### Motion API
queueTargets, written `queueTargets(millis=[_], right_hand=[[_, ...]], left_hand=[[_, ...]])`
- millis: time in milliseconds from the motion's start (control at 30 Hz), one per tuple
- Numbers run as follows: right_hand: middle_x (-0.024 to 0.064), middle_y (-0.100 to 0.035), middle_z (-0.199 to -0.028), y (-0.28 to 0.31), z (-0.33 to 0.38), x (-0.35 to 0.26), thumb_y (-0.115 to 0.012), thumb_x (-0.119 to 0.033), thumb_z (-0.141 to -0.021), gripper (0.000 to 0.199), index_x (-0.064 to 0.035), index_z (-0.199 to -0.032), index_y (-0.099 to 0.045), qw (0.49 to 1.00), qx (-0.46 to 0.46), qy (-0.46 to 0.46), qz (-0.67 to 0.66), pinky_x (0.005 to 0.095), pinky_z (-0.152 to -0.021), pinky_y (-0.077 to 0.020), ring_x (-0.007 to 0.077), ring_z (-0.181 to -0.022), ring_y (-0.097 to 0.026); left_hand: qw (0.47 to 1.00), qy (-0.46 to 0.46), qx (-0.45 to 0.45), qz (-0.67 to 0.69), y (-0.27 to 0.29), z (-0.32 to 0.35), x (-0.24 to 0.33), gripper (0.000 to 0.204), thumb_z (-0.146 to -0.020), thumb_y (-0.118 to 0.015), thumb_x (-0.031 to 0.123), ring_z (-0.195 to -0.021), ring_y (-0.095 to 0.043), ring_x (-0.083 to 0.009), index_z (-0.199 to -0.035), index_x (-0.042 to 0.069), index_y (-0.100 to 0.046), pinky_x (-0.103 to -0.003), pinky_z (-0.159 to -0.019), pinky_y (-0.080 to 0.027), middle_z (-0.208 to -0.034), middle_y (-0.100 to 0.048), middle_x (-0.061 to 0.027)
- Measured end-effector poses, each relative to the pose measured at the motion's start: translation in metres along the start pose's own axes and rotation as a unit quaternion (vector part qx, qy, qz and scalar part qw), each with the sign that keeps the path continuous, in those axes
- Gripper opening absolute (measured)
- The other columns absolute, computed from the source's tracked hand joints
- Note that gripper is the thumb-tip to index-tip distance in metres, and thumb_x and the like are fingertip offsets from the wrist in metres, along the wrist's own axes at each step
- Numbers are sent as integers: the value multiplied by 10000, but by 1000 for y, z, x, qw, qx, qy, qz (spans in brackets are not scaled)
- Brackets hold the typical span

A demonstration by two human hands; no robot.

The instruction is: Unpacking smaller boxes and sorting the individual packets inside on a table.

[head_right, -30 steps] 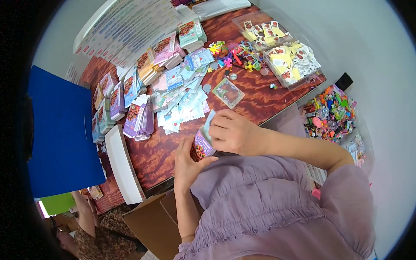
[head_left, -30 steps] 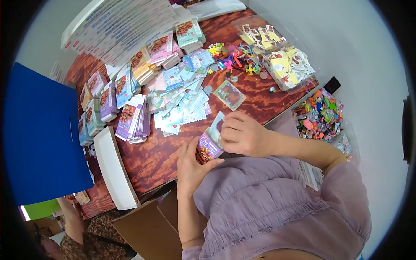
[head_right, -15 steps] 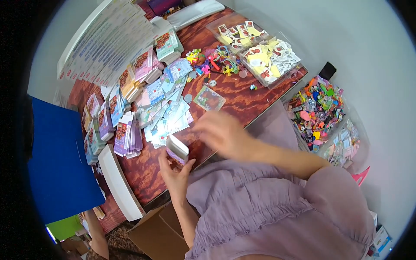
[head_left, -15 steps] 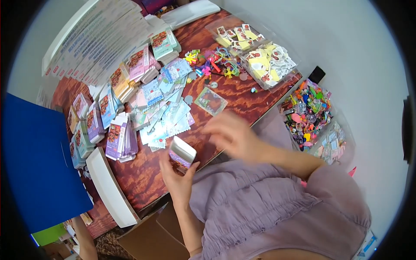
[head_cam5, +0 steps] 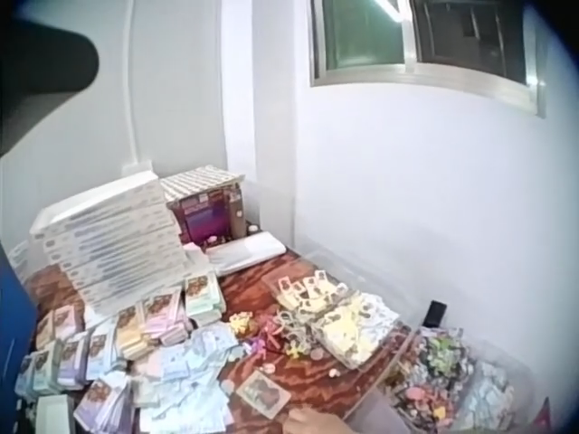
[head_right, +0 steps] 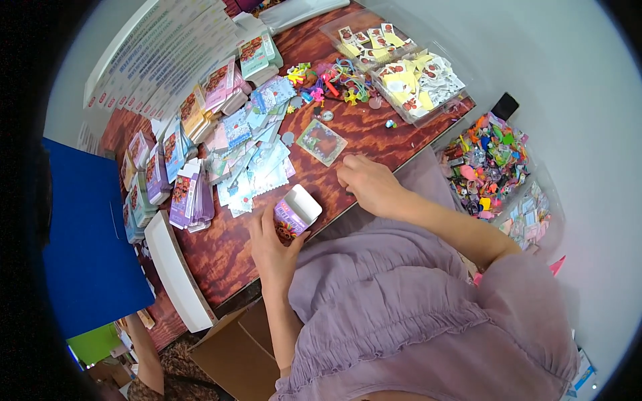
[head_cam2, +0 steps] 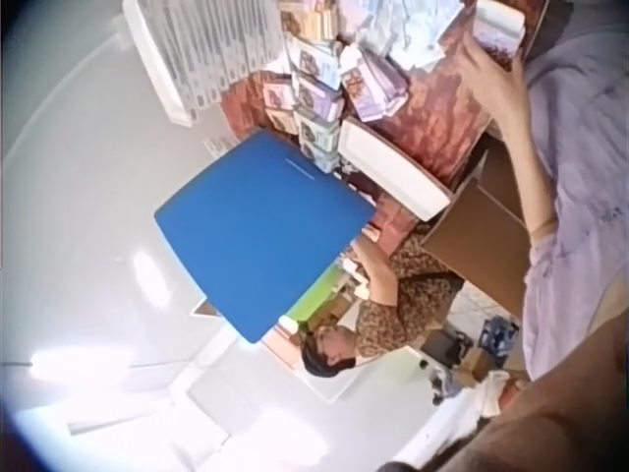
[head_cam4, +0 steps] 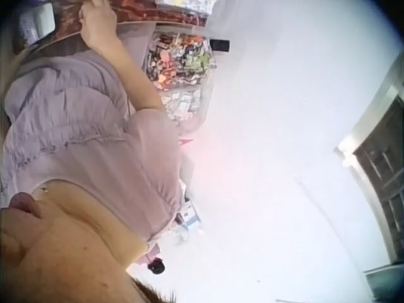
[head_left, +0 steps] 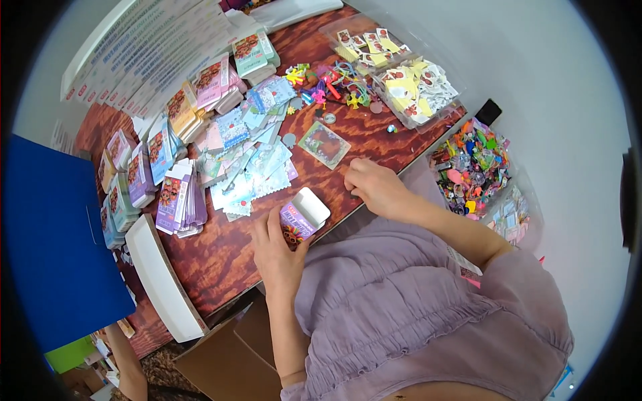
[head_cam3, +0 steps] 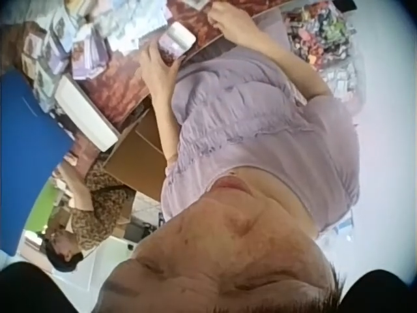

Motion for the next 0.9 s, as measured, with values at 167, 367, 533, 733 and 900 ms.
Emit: queueTargets(millis=[167,367,533,733,900], right_hand=[[84,-538,-933,6,7,7,-716,-32,-759,191,-64,-846,-550,1000,16,22,-15,427,-758,-482,307,-963,-560],[102,-551,-856,11,-4,11,-701,-43,-766,181,-61,-855,-545,998,-32,-12,-52,446,-728,-470,333,-866,-580],[118,-614,-778,41,-32,17,-691,-55,-768,156,-25,-830,-551,973,81,-75,-204,375,-650,-472,269,-736,-623],[108,-650,-815,6,-34,-38,-643,-105,-812,76,-54,-839,-594,988,85,35,-124,434,-690,-485,328,-812,-644],[113,-643,-815,3,-42,-43,-629,-120,-830,55,-70,-854,-629,987,69,-14,-144,442,-691,-490,324,-821,-648]], left_hand=[[1000,-8,-7,-15,-4,-5,5,811,-641,-886,175,-1116,-535,-358,-1340,45,-497,-437,-902,-472,-1209,-527,-150],[999,-21,-25,-38,-6,-10,16,794,-647,-882,188,-1134,-511,-362,-1327,42,-499,-449,-932,-445,-1200,-516,-148],[998,-9,-30,-45,-10,-11,18,798,-650,-883,206,-1127,-508,-353,-1330,43,-498,-445,-939,-438,-1178,-514,-151],[999,3,-39,13,-16,-25,35,795,-673,-876,175,-1171,-500,-370,-1341,17,-475,-449,-951,-448,-1256,-515,-166],[1000,5,-2,31,-18,-30,28,797,-676,-879,185,-1164,-502,-381,-1334,-2,-469,-452,-952,-451,-1240,-511,-185]])
Point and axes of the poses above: each hand's wrist, its own z-axis away from the middle knuckle, its own y-axis out of the back of the hand, x = y × z, the point moved 1 cm from there along -z, towards the middle knuckle
